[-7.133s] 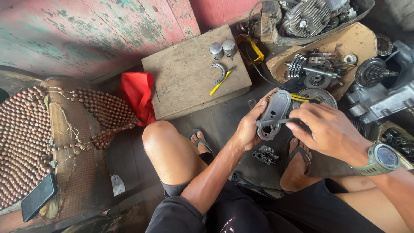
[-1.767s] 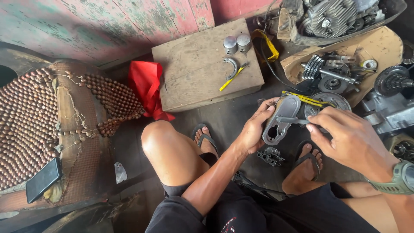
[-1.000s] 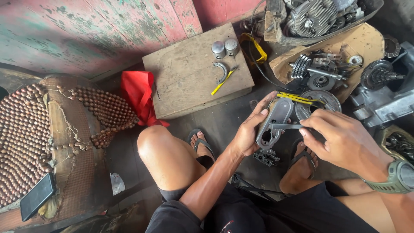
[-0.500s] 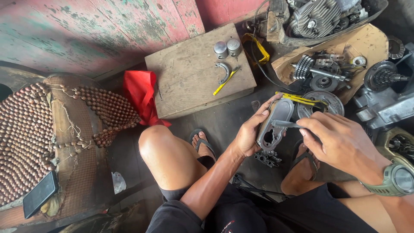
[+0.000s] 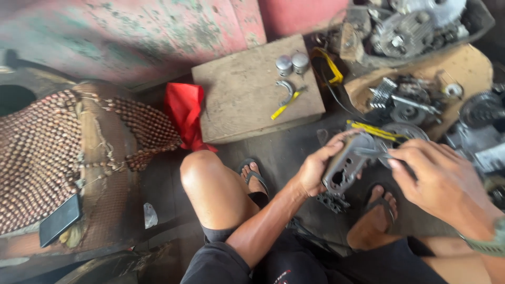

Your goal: The person cleans a metal brake shoe with a yellow brush, then handles a gear assembly and a clutch plate. Finally, they use a metal file to scrape and clean the surface of a metal casing.

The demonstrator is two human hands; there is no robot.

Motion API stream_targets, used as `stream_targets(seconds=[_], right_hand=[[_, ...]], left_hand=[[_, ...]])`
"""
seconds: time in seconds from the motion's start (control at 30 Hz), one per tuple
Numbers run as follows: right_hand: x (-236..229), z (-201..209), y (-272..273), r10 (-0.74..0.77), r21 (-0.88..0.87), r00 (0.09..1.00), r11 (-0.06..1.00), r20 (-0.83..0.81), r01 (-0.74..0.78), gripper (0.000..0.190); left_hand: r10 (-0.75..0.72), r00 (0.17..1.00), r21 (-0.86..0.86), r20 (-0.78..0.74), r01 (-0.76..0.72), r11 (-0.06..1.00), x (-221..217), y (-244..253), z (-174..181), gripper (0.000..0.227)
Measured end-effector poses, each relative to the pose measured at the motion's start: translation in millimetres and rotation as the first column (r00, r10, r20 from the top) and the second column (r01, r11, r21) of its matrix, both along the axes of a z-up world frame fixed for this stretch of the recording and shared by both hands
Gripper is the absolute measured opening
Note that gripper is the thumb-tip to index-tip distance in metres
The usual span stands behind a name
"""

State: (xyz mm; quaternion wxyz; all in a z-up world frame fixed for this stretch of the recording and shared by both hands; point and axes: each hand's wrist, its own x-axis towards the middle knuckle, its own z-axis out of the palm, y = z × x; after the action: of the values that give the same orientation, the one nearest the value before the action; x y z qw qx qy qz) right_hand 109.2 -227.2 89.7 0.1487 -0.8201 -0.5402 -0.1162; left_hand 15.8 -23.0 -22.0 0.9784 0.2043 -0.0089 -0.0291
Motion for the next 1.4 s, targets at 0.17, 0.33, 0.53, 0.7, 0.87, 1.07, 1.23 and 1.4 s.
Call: stream_targets(seconds=[0.17, 0.33, 0.53, 0.7, 0.87, 1.07, 1.23, 1.4], right_hand=[[4.3, -5.2, 1.8, -0.051, 0.038, 0.996, 0.998, -0.071, 0.053, 0.008], [-4.4, 0.3, 13.0, 0.099, 0.017, 0.987, 0.995, -0.127, -0.097, 0.007], [2.5, -5.4, 2.7, 0.028, 0.055, 0.999, 0.998, -0.04, -0.026, 0.005], [-0.7, -4.3, 9.4, 0.096, 0.041, 0.982, 0.995, -0.161, -0.09, 0.007], [5.5, -9.0, 1.4, -0.004, 0.031, 0.999, 1.0, -0.052, 0.006, 0.011], [-4.1, -6.5, 15.3, 0.125, 0.059, 0.984, 0.991, -0.13, -0.118, 0.013], [-0.1, -8.7, 9.6, 0.032, 0.051, 0.998, 0.998, -0.062, -0.029, 0.016], [-5.2, -19.0, 12.6, 0.14, 0.087, 0.972, 0.988, -0.191, -0.125, 0.01]], left_hand=[[-0.029, 0.999, 0.013, 0.013, 0.029, 1.0, 4.5, 4.5, 8.5, 0.054], [-0.001, 0.999, 0.03, -0.053, 0.003, 1.0, 0.1, 4.9, 11.0, 0.048], [-0.041, 0.999, 0.119, -0.029, 0.044, 0.992, -4.0, 6.0, 25.7, 0.058], [-0.016, 0.996, 0.124, -0.089, 0.027, 0.992, -2.6, 4.9, 22.4, 0.051], [-0.067, 0.997, 0.087, -0.035, 0.07, 0.994, -4.5, 3.9, 22.0, 0.058], [-0.001, 0.995, 0.061, -0.101, 0.007, 0.998, -4.2, 6.0, 17.0, 0.049], [-0.032, 0.997, 0.058, -0.075, 0.036, 0.998, -5.3, 1.1, 14.2, 0.054], [0.006, 0.997, 0.095, -0.077, 0.002, 0.995, -6.3, 8.5, 23.3, 0.054]])
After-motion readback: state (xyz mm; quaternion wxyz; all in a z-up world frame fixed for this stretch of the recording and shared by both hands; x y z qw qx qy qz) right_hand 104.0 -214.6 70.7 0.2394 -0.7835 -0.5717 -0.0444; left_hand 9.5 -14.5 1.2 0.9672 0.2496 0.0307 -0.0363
